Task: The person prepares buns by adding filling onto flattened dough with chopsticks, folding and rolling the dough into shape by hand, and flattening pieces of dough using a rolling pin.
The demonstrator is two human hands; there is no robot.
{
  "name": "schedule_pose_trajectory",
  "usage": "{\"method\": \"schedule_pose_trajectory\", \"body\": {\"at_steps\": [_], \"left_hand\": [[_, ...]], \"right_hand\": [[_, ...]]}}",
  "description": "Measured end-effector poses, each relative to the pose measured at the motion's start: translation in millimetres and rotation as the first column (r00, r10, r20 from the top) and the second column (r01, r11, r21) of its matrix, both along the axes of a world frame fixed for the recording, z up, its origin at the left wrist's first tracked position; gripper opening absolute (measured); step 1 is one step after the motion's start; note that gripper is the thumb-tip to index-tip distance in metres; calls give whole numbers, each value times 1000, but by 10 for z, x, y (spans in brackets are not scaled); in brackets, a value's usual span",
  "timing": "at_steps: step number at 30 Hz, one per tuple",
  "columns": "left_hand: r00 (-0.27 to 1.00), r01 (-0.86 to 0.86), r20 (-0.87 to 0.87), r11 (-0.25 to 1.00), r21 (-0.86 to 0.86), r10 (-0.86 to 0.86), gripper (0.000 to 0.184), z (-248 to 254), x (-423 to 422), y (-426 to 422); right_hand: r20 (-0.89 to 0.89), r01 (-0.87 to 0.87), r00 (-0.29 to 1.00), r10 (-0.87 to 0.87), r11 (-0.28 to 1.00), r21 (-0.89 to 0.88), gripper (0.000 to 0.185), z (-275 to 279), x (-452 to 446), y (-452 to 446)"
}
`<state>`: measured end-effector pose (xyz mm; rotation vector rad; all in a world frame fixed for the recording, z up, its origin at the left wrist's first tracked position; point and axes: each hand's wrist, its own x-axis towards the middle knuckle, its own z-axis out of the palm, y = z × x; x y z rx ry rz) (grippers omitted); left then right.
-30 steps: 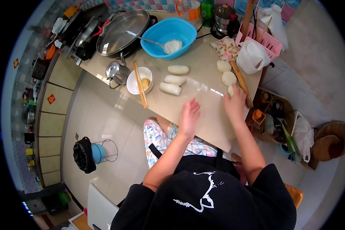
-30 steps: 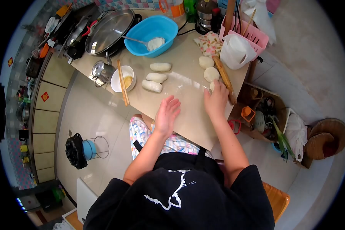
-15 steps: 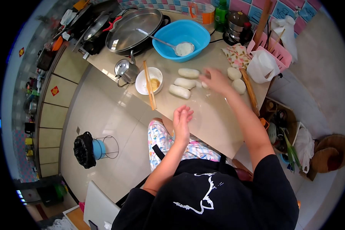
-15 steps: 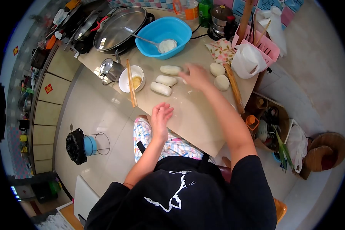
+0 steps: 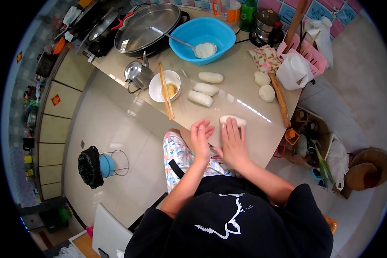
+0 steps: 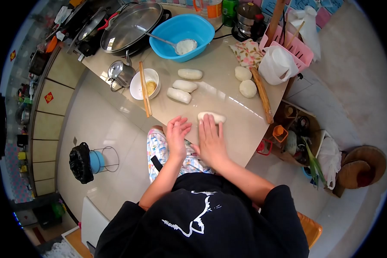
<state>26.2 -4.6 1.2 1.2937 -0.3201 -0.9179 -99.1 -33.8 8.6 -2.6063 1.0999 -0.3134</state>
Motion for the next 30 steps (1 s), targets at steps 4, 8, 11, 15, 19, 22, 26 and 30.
{"method": "schedule_pose_trajectory", "body": {"at_steps": [4, 8, 11, 15, 19, 22, 26, 30], "left_hand": [[1000, -27, -15, 999, -18, 27, 30, 41, 42, 32], [999, -44, -11, 999, -17, 44, 29, 118, 42, 52], [999, -50, -11, 998, -36, 50, 28, 136, 40, 71], [998, -56, -8, 998, -42, 56, 28, 69, 54, 79], [997, -41, 61, 997, -68, 45, 28, 40, 56, 64], [994, 13, 108, 997, -81, -4, 29, 12, 22, 21], [962, 134, 251, 986, -99, -106, 33, -97, -121, -42], [105, 391, 919, 866, 312, -379, 55, 70, -327, -96]], "right_hand": [[-73, 111, 991, -115, 992, -54, 83, -6, 165, -255], [-135, 342, 921, -365, 925, -165, 70, -87, 569, -1423], [-24, 417, 906, -423, 900, -131, 67, -144, 668, -1898], [-180, 194, 961, -212, 974, -114, 68, -36, 565, -1448], [41, -62, 997, 62, 998, -15, 63, 85, 62, -240], [353, -194, 932, 84, 938, 288, 48, 159, -290, 105], [569, 71, 783, -252, 945, 320, 31, 174, -619, 132], [688, 301, 474, -550, 835, 461, 24, 129, -680, -64]]}}
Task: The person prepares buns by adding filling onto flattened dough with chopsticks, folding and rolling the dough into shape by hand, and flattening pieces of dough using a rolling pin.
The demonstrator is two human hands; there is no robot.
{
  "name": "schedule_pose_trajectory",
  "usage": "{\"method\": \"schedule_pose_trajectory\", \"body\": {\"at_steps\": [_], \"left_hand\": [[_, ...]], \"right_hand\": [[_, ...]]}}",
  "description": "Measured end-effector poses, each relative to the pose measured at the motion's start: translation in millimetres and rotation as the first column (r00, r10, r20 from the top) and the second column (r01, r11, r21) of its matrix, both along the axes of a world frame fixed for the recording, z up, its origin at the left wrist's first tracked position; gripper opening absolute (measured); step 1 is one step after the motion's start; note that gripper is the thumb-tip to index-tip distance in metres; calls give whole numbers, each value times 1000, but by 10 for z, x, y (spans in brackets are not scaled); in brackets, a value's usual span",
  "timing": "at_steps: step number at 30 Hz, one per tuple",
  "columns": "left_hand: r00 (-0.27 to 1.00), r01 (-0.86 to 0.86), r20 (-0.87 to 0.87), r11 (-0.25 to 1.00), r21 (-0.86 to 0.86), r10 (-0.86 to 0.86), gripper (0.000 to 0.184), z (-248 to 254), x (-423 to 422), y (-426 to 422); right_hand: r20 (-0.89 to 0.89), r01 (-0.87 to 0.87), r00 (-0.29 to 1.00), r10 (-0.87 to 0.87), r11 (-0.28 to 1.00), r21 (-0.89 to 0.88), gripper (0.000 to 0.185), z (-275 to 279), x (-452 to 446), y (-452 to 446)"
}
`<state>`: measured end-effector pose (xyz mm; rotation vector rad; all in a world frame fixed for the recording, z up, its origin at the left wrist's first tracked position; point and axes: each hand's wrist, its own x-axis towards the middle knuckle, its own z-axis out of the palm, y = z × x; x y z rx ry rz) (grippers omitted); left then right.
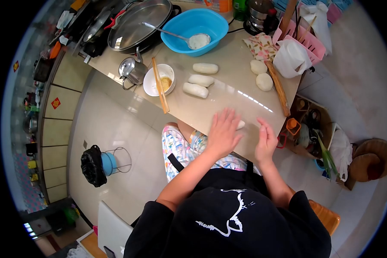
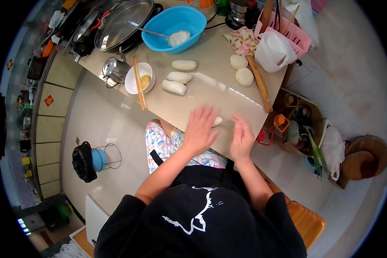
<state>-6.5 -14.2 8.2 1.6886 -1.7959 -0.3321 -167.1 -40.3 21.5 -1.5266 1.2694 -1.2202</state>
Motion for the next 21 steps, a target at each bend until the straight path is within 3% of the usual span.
{"method": "schedule_pose_trajectory", "body": {"at_steps": [1, 4, 8, 10, 14, 20, 21], "left_hand": [[953, 119, 276, 992, 42, -126, 61, 43, -40, -25], [933, 30, 356, 997, 76, -55, 61, -30, 20, -377], [935, 10, 354, 1000, 30, -20, 62, -94, 107, -753], [944, -18, 328, 1000, -2, 17, 65, -94, 84, -788], [939, 132, 312, 989, 67, -147, 72, -48, -29, -222], [941, 128, 303, 988, 88, -149, 76, -75, -93, 115], [941, 122, 308, 990, 73, -138, 76, -90, -86, 66]], "right_hand": [[46, 32, 998, -34, 999, 39, 25, 0, -7, -46], [96, 29, 995, -32, 999, 35, 27, -61, 0, -169], [129, 49, 990, -51, 999, 19, 28, -212, 20, -303], [36, 57, 998, -59, 997, 52, 28, -226, 29, -320], [56, 33, 998, -36, 998, 52, 27, -228, 4, -232], [28, -64, 998, 61, 987, 147, 31, -303, -50, -106], [-256, -220, 944, 207, 975, -21, 37, -203, -18, -114]]}}
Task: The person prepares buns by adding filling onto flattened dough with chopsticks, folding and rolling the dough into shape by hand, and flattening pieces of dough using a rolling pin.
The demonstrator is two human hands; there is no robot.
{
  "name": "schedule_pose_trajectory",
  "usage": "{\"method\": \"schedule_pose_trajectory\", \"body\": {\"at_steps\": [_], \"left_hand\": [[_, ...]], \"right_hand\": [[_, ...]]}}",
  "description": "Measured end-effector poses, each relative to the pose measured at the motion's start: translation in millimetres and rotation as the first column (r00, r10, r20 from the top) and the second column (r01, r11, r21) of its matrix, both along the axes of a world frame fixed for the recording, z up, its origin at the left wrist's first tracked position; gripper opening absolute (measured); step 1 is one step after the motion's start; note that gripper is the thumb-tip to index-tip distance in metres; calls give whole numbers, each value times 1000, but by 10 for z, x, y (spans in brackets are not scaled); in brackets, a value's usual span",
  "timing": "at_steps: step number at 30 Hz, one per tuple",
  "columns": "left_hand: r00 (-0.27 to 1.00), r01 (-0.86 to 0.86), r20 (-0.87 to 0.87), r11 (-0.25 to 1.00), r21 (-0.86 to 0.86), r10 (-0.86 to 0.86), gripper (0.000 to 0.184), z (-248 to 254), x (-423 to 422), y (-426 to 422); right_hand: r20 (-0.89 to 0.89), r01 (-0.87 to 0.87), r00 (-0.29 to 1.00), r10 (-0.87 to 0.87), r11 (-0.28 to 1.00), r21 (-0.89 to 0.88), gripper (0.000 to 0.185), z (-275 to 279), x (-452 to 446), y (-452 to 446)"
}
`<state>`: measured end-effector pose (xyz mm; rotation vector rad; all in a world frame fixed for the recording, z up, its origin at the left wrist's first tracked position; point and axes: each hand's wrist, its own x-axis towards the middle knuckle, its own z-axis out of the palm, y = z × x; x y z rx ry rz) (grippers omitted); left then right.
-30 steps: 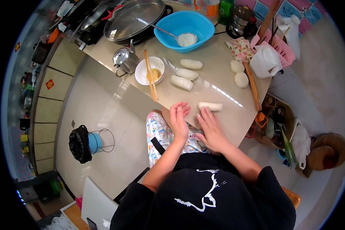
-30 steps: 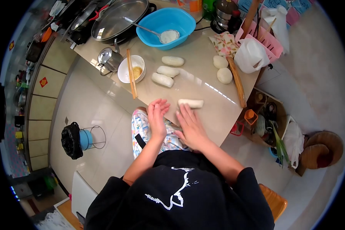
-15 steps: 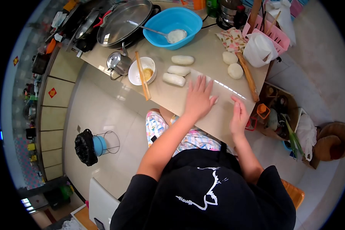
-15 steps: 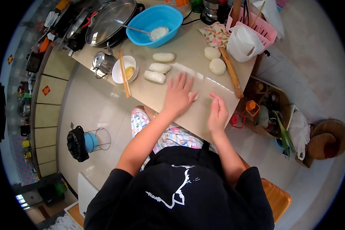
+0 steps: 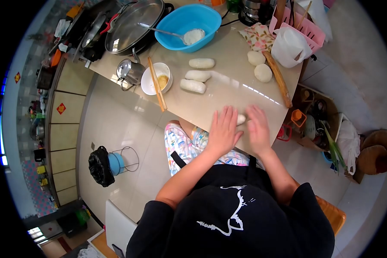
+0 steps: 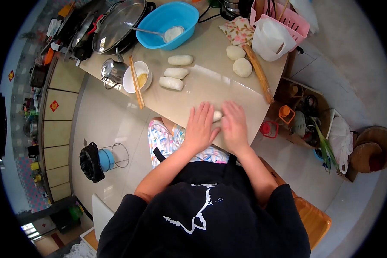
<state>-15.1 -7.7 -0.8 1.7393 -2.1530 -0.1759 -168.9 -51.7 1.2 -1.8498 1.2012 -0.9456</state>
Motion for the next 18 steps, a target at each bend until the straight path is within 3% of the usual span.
{"method": "schedule_pose_trajectory", "body": {"at_steps": [1, 4, 5, 7, 8, 10, 12, 14, 15, 16, 17, 18], "left_hand": [[1000, 0, -2, 1000, -2, 0, 76, -7, 14, -69], [994, -19, 107, 998, 54, 14, 78, -25, 60, -237], [998, -21, 52, 999, 38, 19, 79, -34, 89, -269], [1000, -26, 1, 999, 24, 26, 79, 38, 133, -261], [995, -78, -55, 997, 3, 78, 76, 78, 152, -223], [985, -131, -113, 991, -12, 129, 74, 58, 223, -184], [940, 91, -329, 996, -13, -90, 64, -50, 308, -174], [931, 96, -352, 995, -19, -96, 58, -40, 300, -172], [921, 104, -376, 994, -20, -104, 54, 6, 282, -159], [921, 104, -376, 994, -21, -104, 54, 38, 242, -153], [785, 7, -611, 985, 174, 102, 45, 64, 183, -145], [572, -28, -752, 925, 380, 326, 38, 89, 149, -148]], "right_hand": [[-272, -195, 952, 142, 964, -181, 44, 64, 36, -16], [-423, -286, 876, 230, 955, -73, 58, 1, 157, -118], [-422, -286, 878, 228, 955, -79, 58, 4, 155, -188], [-141, -235, 961, 238, 971, 36, 61, 9, 115, -292], [-139, -236, 961, 239, 971, 35, 61, 22, 88, -294], [-365, -277, 898, 247, 960, -32, 60, 130, 33, -255], [-357, -345, 876, 324, 938, 3, 57, 42, 10, -200], [-348, -418, 847, 402, 908, 32, 56, -47, 4, -214], [77, -329, 944, 320, 918, 224, 55, -73, 5, -228], [454, -306, 886, 93, 852, 424, 56, -93, 6, -250], [454, -305, 886, 93, 854, 422, 56, -109, 13, -271], [618, -321, 782, -80, 798, 511, 57, -97, 37, -291]]}}
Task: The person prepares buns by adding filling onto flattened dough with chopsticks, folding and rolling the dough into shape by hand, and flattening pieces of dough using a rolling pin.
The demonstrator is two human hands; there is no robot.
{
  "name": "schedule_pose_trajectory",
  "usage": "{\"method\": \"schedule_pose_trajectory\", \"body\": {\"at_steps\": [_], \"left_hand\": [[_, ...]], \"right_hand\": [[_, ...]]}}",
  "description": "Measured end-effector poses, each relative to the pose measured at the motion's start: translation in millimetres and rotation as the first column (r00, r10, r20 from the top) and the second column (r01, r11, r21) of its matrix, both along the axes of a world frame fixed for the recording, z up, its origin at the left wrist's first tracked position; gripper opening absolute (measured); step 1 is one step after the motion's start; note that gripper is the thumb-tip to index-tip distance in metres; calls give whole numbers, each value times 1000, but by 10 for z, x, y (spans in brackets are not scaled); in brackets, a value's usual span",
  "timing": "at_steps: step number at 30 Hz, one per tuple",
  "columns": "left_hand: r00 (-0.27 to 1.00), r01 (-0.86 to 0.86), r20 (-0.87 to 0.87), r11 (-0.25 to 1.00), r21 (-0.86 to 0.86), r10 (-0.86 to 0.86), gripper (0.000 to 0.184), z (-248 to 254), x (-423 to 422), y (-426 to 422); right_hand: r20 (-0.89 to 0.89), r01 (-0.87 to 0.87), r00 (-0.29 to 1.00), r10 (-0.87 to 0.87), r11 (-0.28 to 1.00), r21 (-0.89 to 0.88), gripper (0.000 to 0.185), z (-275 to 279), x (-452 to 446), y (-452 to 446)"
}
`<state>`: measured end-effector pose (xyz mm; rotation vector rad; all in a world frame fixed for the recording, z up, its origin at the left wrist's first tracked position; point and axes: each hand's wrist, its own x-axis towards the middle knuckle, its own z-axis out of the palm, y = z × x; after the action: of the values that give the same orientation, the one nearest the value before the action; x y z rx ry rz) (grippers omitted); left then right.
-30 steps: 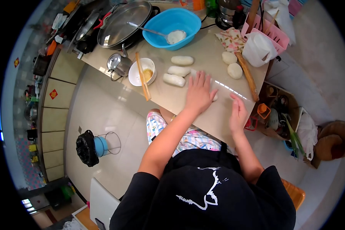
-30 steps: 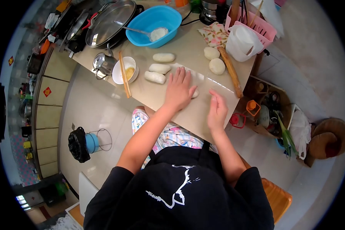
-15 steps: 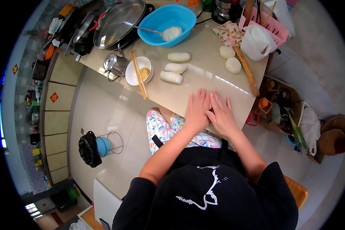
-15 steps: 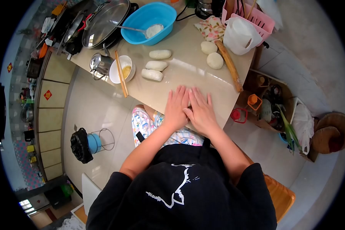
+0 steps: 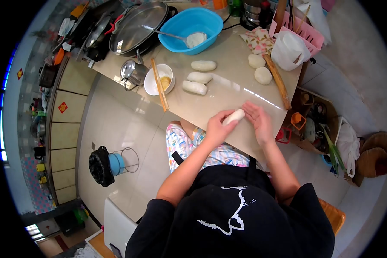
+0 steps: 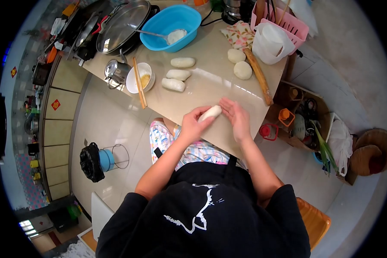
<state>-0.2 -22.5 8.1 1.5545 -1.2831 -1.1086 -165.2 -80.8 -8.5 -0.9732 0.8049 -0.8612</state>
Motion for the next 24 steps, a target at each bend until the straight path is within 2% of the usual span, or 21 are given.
{"method": "schedule_pose_trajectory", "body": {"at_steps": [1, 2, 3, 4, 6, 7, 9, 11, 13, 14, 16, 17, 19, 20, 21, 22, 23, 24], "left_hand": [[1000, 3, 1, 1000, -3, -3, 38, 20, 2, -5], [882, -26, -458, 983, 183, 109, 34, 41, 17, -10], [560, 36, -781, 934, 355, 275, 35, 83, 28, -18], [561, 35, -781, 935, 353, 274, 35, 124, 27, -11], [348, 70, -893, 943, 327, 284, 44, 199, 0, 28], [347, 67, -894, 943, 326, 284, 44, 208, -9, 35], [223, 67, -940, 958, 278, 257, 45, 217, -25, 42], [212, 61, -950, 967, 248, 230, 45, 183, -19, 51], [201, 57, -959, 974, 217, 202, 45, 215, -43, 52], [214, 7, -948, 970, 242, 235, 44, 235, -71, 59], [223, -44, -937, 963, 264, 267, 42, 245, -123, 63], [236, -80, -926, 956, 284, 295, 40, 229, -146, 62], [245, -121, -915, 946, 300, 321, 39, 227, -150, 80], [245, -127, -920, 951, 281, 304, 39, 230, -150, 95], [246, -131, -926, 956, 262, 287, 38, 249, -148, 98], [243, -134, -927, 956, 261, 287, 38, 269, -141, 99], [197, -131, -938, 956, 263, 286, 39, 290, -133, 101], [151, -128, -947, 956, 266, 284, 39, 318, -124, 102]], "right_hand": [[184, 70, 977, -105, 980, 187, 60, 17, 27, -3], [186, 71, 977, -106, 980, 185, 60, 43, 55, 16], [249, 76, 957, -148, 957, 279, 61, 109, 98, 47], [307, 70, 932, -194, 926, 372, 63, 145, 134, 75], [329, 12, 934, -139, 933, 361, 64, 146, 175, 113], [349, -44, 933, -87, 936, 348, 66, 157, 199, 121], [310, -24, 946, -94, 934, 356, 66, 243, 272, 127], [270, 1, 957, -106, 932, 362, 65, 272, 300, 105], [255, -128, 965, 64, 962, 240, 54, 309, 317, 60], [254, -128, 965, 65, 963, 237, 54, 339, 337, 62], [-63, -47, 996, 62, 976, 215, 43, 627, 444, 87], [-65, -50, 996, 65, 976, 212, 43, 642, 453, 76], [-413, -188, 901, 132, 977, -99, 42, 662, 475, 53], [-415, -192, 900, 134, 976, -101, 42, 601, 483, 41], [-519, -225, 854, -33, 876, -427, 45, 535, 499, 27], [-550, -284, 804, -226, 666, -689, 47, 483, 496, 15], [-552, -288, 804, -224, 665, -689, 47, 443, 467, -13], [-529, -290, 843, -98, 745, -601, 46, 494, 455, -51]]}}
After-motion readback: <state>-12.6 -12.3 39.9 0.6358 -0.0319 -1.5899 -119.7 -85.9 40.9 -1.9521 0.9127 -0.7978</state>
